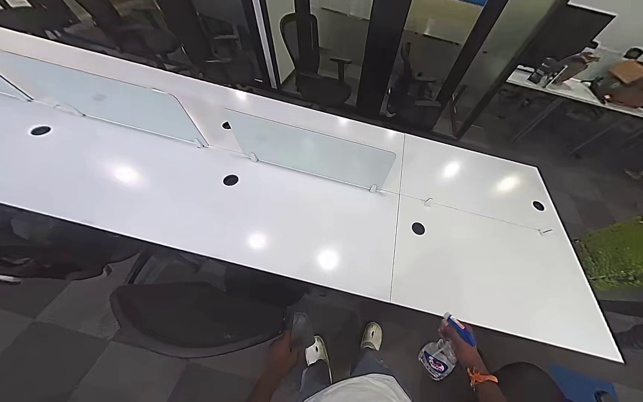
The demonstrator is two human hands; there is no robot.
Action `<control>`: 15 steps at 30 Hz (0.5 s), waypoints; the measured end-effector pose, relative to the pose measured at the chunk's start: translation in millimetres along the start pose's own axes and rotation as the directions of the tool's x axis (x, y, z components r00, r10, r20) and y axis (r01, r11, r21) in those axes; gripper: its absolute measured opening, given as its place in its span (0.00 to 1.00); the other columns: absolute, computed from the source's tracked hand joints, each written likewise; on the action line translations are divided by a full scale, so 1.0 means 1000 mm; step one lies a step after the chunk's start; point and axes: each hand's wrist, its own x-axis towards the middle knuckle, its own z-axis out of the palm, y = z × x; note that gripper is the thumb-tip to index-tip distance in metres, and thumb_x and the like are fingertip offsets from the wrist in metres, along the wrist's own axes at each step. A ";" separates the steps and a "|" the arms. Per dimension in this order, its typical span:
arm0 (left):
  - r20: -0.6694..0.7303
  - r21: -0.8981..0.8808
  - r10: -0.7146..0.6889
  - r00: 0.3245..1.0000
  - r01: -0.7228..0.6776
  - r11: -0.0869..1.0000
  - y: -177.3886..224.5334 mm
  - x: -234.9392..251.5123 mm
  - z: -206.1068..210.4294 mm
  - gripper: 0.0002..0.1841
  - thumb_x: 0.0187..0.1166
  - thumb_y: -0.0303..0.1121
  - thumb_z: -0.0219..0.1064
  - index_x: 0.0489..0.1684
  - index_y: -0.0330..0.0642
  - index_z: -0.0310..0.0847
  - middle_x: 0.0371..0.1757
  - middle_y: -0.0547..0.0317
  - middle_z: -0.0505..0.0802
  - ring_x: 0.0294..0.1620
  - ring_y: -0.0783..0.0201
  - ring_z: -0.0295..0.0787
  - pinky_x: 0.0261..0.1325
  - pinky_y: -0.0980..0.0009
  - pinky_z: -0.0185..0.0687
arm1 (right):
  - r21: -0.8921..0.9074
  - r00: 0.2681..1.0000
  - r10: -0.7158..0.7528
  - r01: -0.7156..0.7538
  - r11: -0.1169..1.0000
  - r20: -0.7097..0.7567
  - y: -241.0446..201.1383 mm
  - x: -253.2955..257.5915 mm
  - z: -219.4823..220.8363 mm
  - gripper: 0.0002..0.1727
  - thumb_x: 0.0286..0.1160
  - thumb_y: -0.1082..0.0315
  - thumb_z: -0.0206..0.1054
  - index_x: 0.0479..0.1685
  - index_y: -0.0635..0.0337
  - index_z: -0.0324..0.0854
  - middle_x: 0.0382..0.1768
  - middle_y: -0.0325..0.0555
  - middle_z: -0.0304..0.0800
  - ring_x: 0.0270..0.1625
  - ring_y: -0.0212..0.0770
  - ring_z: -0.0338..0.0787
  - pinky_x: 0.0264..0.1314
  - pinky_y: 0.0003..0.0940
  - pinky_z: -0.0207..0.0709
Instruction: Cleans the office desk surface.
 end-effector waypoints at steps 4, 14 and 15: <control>0.038 0.055 -0.045 0.998 0.043 0.998 -0.022 -0.015 0.010 0.31 0.78 0.48 0.66 0.78 0.41 0.73 0.63 0.37 0.91 0.66 0.39 0.88 0.66 0.39 0.82 | -0.149 0.969 -0.100 0.135 0.980 0.224 0.000 -0.008 0.034 0.13 0.72 0.56 0.69 0.35 0.57 0.88 0.26 0.33 0.90 0.28 0.27 0.87 0.36 0.26 0.83; -0.009 0.089 -0.035 0.999 0.035 0.995 -0.012 -0.043 0.020 0.30 0.76 0.50 0.66 0.74 0.44 0.78 0.60 0.40 0.93 0.65 0.41 0.90 0.65 0.40 0.83 | -0.202 0.908 -0.124 0.219 0.955 0.401 -0.026 0.056 0.139 0.19 0.76 0.50 0.67 0.28 0.56 0.87 0.23 0.38 0.86 0.29 0.32 0.85 0.39 0.36 0.80; -0.011 0.091 -0.039 0.999 0.040 0.995 -0.008 -0.047 0.019 0.30 0.76 0.50 0.67 0.75 0.43 0.78 0.62 0.40 0.92 0.66 0.41 0.89 0.67 0.40 0.82 | -0.198 0.905 -0.153 0.247 0.948 0.397 -0.029 0.065 0.143 0.20 0.76 0.49 0.67 0.27 0.56 0.86 0.23 0.39 0.85 0.29 0.33 0.85 0.38 0.38 0.79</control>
